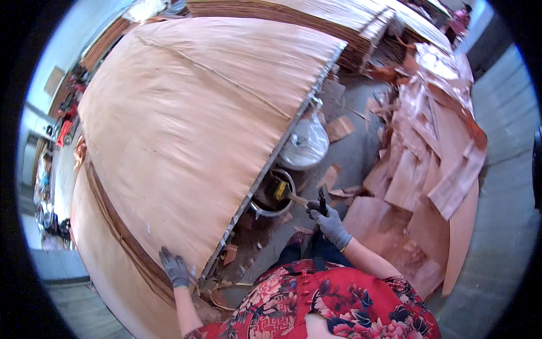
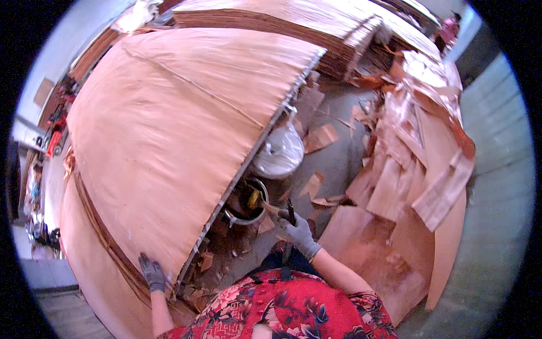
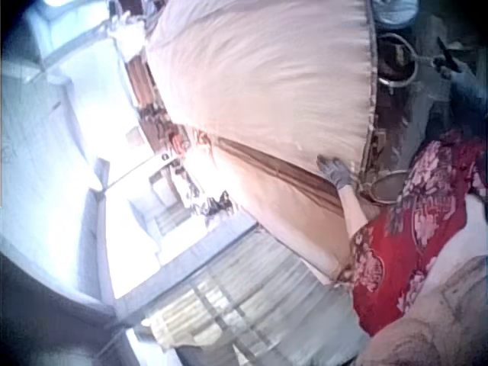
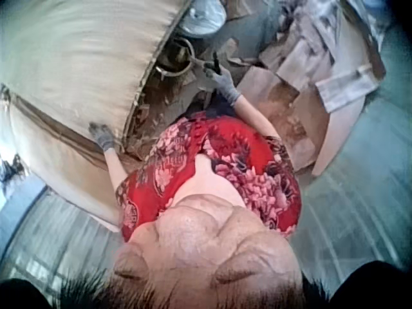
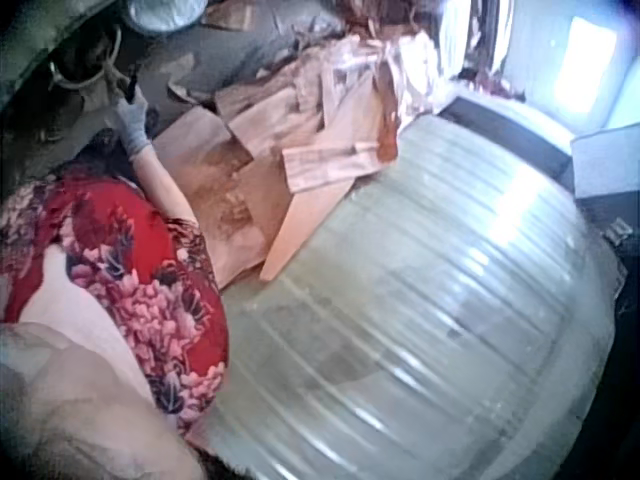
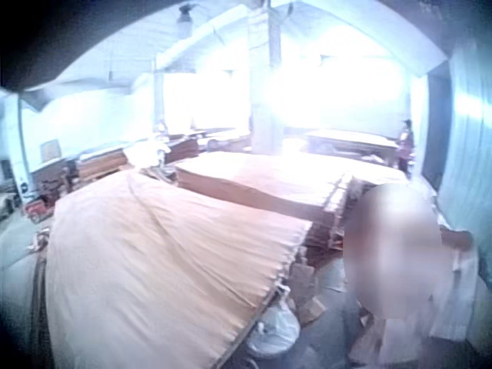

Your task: The person cuts large sheets of light-brown veneer on a workbench using a utility knife and a metal straightedge. They align the straightedge, score the veneer, and peel away cut sections. The person also uses white tape to secure veneer edges and handles a roll of tape. Cut pieces are stacked on the bench.

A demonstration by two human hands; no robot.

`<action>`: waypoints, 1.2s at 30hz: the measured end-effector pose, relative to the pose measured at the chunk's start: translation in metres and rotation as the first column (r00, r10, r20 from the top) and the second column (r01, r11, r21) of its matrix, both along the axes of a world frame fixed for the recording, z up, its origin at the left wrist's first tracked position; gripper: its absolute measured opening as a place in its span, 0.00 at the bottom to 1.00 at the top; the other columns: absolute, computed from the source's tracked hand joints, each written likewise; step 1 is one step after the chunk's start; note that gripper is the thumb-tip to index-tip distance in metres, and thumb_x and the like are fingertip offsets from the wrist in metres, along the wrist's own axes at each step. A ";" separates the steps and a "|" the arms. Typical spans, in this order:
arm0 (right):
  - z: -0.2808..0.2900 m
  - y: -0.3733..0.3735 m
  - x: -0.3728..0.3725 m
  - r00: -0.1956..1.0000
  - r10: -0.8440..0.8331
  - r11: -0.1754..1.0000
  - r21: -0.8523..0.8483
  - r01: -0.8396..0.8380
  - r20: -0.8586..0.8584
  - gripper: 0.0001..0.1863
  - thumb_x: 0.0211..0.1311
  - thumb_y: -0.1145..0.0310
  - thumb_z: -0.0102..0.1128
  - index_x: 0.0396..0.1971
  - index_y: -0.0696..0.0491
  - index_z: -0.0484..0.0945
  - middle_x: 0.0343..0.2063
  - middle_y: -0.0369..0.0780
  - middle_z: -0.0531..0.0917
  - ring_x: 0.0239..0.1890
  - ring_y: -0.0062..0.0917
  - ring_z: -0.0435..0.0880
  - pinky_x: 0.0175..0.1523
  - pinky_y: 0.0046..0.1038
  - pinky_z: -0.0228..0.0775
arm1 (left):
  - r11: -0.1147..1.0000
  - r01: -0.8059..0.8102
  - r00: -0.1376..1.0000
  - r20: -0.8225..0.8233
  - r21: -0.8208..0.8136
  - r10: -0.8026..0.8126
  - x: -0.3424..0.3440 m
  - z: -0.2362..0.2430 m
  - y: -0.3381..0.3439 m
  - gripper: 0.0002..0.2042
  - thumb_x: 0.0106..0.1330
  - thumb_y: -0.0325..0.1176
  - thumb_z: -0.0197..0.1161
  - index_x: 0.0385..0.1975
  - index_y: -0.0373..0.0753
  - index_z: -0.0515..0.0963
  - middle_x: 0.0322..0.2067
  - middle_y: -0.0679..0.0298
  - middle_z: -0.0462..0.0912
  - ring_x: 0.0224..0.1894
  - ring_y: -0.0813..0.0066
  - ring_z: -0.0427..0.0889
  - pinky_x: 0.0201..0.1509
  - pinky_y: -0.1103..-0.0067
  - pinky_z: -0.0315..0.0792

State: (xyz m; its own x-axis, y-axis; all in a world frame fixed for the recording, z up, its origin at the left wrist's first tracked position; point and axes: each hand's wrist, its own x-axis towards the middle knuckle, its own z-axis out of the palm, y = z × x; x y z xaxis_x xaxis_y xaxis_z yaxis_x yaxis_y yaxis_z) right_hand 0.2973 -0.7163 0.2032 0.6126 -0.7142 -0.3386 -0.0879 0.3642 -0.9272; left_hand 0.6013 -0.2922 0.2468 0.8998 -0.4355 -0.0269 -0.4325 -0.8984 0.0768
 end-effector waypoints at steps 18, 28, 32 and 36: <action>0.011 -0.262 0.278 0.759 -0.033 -0.002 -0.759 -0.651 -0.651 0.21 0.50 0.69 0.54 0.46 0.57 0.69 0.41 0.50 0.75 0.44 0.43 0.74 0.46 0.40 0.67 | 0.243 -0.964 0.264 -0.336 -0.105 0.904 -0.300 0.019 -0.126 0.24 0.63 0.40 0.50 0.57 0.33 0.63 0.53 0.46 0.66 0.56 0.51 0.65 0.60 0.64 0.58; 0.058 -0.264 0.192 0.616 0.765 0.640 0.332 -0.693 -0.188 0.27 0.54 0.75 0.57 0.54 0.57 0.60 0.25 0.38 0.73 0.19 0.23 0.74 0.28 0.28 0.71 | 0.220 -0.669 0.451 -0.153 -0.710 0.880 -0.179 -0.019 -0.206 0.19 0.63 0.32 0.55 0.52 0.29 0.66 0.62 0.49 0.57 0.66 0.55 0.50 0.68 0.67 0.42; 0.071 -0.264 0.154 0.635 0.750 0.650 0.379 -0.658 -0.184 0.24 0.55 0.76 0.56 0.53 0.57 0.62 0.25 0.37 0.74 0.18 0.20 0.70 0.25 0.25 0.65 | 0.344 -0.747 0.417 0.002 -0.569 0.909 -0.157 -0.016 -0.215 0.24 0.61 0.35 0.57 0.53 0.28 0.63 0.61 0.40 0.52 0.65 0.46 0.51 0.67 0.65 0.47; 0.075 -0.268 0.156 0.587 0.783 0.618 0.365 -0.697 -0.206 0.24 0.56 0.74 0.56 0.54 0.56 0.63 0.26 0.37 0.74 0.20 0.19 0.71 0.26 0.25 0.67 | 0.303 -0.756 0.260 0.159 -0.580 0.952 -0.150 -0.011 -0.213 0.31 0.58 0.35 0.58 0.58 0.26 0.54 0.60 0.37 0.53 0.64 0.42 0.50 0.66 0.62 0.46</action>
State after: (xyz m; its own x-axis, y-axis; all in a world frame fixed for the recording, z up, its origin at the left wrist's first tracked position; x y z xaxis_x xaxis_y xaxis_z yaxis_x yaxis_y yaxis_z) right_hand 0.4529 -0.9838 0.2786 0.7172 0.0624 -0.6941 -0.6880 0.2218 -0.6910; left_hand 0.4513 -0.5050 0.2360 0.5794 0.7240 0.3743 0.5205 -0.6821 0.5136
